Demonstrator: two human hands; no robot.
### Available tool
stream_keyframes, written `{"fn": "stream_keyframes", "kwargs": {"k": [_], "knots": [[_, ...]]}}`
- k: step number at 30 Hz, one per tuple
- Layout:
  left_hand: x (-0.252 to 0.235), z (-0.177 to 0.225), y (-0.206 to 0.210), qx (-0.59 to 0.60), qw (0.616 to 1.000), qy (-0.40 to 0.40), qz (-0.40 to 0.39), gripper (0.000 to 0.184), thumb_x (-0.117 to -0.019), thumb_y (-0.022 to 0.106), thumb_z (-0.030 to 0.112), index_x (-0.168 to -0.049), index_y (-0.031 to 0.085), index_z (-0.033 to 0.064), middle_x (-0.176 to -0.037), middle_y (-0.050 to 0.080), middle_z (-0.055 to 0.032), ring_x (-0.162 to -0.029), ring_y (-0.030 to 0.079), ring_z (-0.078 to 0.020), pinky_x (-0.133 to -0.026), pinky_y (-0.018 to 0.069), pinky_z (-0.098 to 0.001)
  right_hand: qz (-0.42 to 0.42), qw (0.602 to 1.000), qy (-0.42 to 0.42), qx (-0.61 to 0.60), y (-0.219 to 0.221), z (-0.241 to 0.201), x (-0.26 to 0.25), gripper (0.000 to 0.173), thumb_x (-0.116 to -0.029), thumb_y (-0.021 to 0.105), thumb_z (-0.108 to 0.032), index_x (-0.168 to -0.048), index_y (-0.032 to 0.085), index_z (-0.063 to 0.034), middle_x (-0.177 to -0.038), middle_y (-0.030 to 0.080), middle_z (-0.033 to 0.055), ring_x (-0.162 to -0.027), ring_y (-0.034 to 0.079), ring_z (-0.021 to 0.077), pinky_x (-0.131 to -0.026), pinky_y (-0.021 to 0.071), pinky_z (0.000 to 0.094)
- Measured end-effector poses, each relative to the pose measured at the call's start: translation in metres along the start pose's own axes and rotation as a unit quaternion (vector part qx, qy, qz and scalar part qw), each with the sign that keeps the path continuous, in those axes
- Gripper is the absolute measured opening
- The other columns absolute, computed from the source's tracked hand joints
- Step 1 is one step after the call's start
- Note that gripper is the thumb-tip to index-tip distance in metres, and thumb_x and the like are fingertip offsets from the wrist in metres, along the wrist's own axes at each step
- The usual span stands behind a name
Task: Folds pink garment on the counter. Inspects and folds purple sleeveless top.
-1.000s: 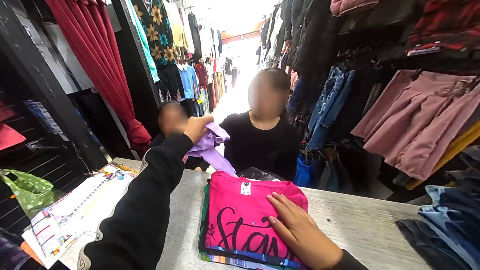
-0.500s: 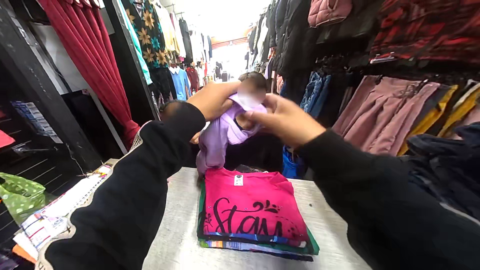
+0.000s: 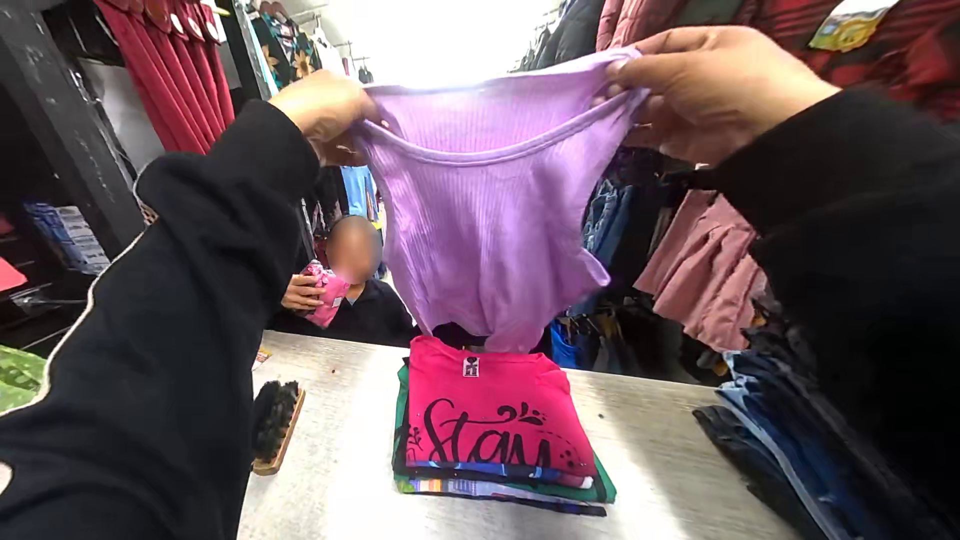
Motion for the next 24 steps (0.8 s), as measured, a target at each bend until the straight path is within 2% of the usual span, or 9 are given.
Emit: {"fn": "stream_keyframes", "kwargs": {"k": [3, 5, 7, 9, 13, 16, 18, 21, 24], "knots": [[0.015, 0.021, 0.003, 0.22, 0.974, 0.03, -0.039, 0.016, -0.0993, 0.048, 0.009, -0.109, 0.06, 0.0077, -0.093, 0.071, -0.0063, -0.081, 0.07, -0.0166, -0.074, 0.0597, -0.0332, 0.001, 0.997, -0.013, -0.082, 0.003, -0.026, 0.002, 0.009, -0.1026, 0.057, -0.016, -0.112, 0.059, -0.017, -0.09, 0.07, -0.0061, -0.079, 0.07, 0.0062, -0.071, 0.06, 0.0235], [0.021, 0.033, 0.001, 0.305, 0.947, 0.076, -0.063, 0.013, -0.1017, 0.048, 0.011, -0.106, 0.06, 0.0073, -0.093, 0.071, -0.0068, -0.084, 0.07, -0.0169, -0.078, 0.0596, -0.0336, -0.027, 0.992, -0.044, -0.118, 0.0, -0.035, -0.003, 0.006, -0.1026, 0.056, -0.015, -0.106, 0.06, -0.0173, -0.093, 0.072, -0.0058, -0.082, 0.071, 0.0055, -0.074, 0.0598, 0.022], [0.026, 0.042, -0.005, 0.365, 0.92, 0.13, -0.066, 0.012, -0.1041, 0.052, 0.011, -0.112, 0.059, 0.005, -0.098, 0.072, -0.0088, -0.09, 0.072, -0.0177, -0.083, 0.0605, -0.0331, -0.119, 0.97, -0.109, -0.182, -0.015, -0.029, -0.035, 0.019, -0.101, 0.06, -0.013, -0.12, 0.062, -0.0091, -0.109, 0.074, 0.0056, -0.097, 0.074, 0.0159, -0.084, 0.0621, 0.0297], [0.029, 0.048, -0.012, 0.401, 0.897, 0.177, -0.053, 0.015, -0.103, 0.055, 0.007, -0.116, 0.058, 0.0019, -0.101, 0.073, -0.0108, -0.095, 0.073, -0.0185, -0.087, 0.0606, -0.0324, -0.162, 0.956, -0.149, -0.194, -0.028, -0.023, -0.059, 0.024, -0.1022, 0.059, -0.015, -0.125, 0.061, -0.0078, -0.117, 0.072, 0.0094, -0.105, 0.073, 0.0204, -0.09, 0.0611, 0.033], [0.032, 0.05, -0.026, 0.38, 0.899, 0.216, 0.007, 0.017, -0.0973, 0.058, -0.006, -0.112, 0.056, 0.0017, -0.101, 0.069, -0.0086, -0.094, 0.071, -0.0145, -0.088, 0.0595, -0.0268, -0.106, 0.966, -0.164, -0.166, -0.036, -0.026, -0.044, 0.014, -0.0959, 0.065, -0.008, -0.109, 0.068, -0.0075, -0.1, 0.074, 0.0074, -0.09, 0.074, 0.0169, -0.079, 0.0617, 0.0293], [0.035, 0.046, -0.031, 0.312, 0.92, 0.236, 0.035, 0.016, -0.0956, 0.062, -0.005, -0.111, 0.063, -0.0005, -0.099, 0.072, -0.0075, -0.09, 0.072, -0.0141, -0.085, 0.0606, -0.027, -0.005, 0.989, -0.129, -0.068, -0.027, -0.041, 0.007, 0.007, -0.0981, 0.062, -0.012, -0.095, 0.065, -0.0176, -0.085, 0.07, -0.0072, -0.076, 0.068, 0.0034, -0.071, 0.0579, 0.0195], [0.037, 0.044, -0.033, 0.277, 0.928, 0.244, 0.05, 0.019, -0.0943, 0.064, -0.006, -0.113, 0.064, -0.0011, -0.099, 0.072, -0.0081, -0.089, 0.073, -0.0147, -0.082, 0.0618, -0.0275, 0.052, 0.992, -0.113, -0.022, -0.03, -0.04, 0.018, 0.005, -0.1005, 0.062, -0.016, -0.098, 0.066, -0.0192, -0.084, 0.07, -0.0111, -0.071, 0.067, -0.0005, -0.069, 0.0569, 0.0164], [0.04, 0.046, -0.035, 0.238, 0.935, 0.252, 0.081, 0.022, -0.093, 0.066, -0.006, -0.114, 0.063, 0.0004, -0.099, 0.071, -0.0065, -0.085, 0.072, -0.0126, -0.079, 0.0622, -0.0258, 0.052, 0.988, -0.147, 0.021, -0.036, -0.039, 0.016, 0.012, -0.1005, 0.061, -0.013, -0.112, 0.065, -0.0163, -0.093, 0.067, -0.0117, -0.076, 0.065, -0.0023, -0.072, 0.0567, 0.0162], [0.042, 0.047, -0.037, 0.211, 0.932, 0.272, 0.11, 0.025, -0.0926, 0.067, -0.005, -0.116, 0.063, 0.0005, -0.099, 0.071, -0.0062, -0.085, 0.072, -0.0118, -0.078, 0.0617, -0.0252, 0.066, 0.979, -0.191, 0.024, -0.038, -0.044, 0.02, 0.021, -0.0975, 0.063, -0.009, -0.117, 0.061, -0.0151, -0.096, 0.066, -0.0117, -0.079, 0.066, -0.0021, -0.072, 0.0577, 0.0173]]}}
Point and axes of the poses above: each hand's wrist, its own x-axis away from the middle knuckle, its own y-axis out of the palm, z = x × y, the point moved 7 cm from there along -x, towards the middle knuckle
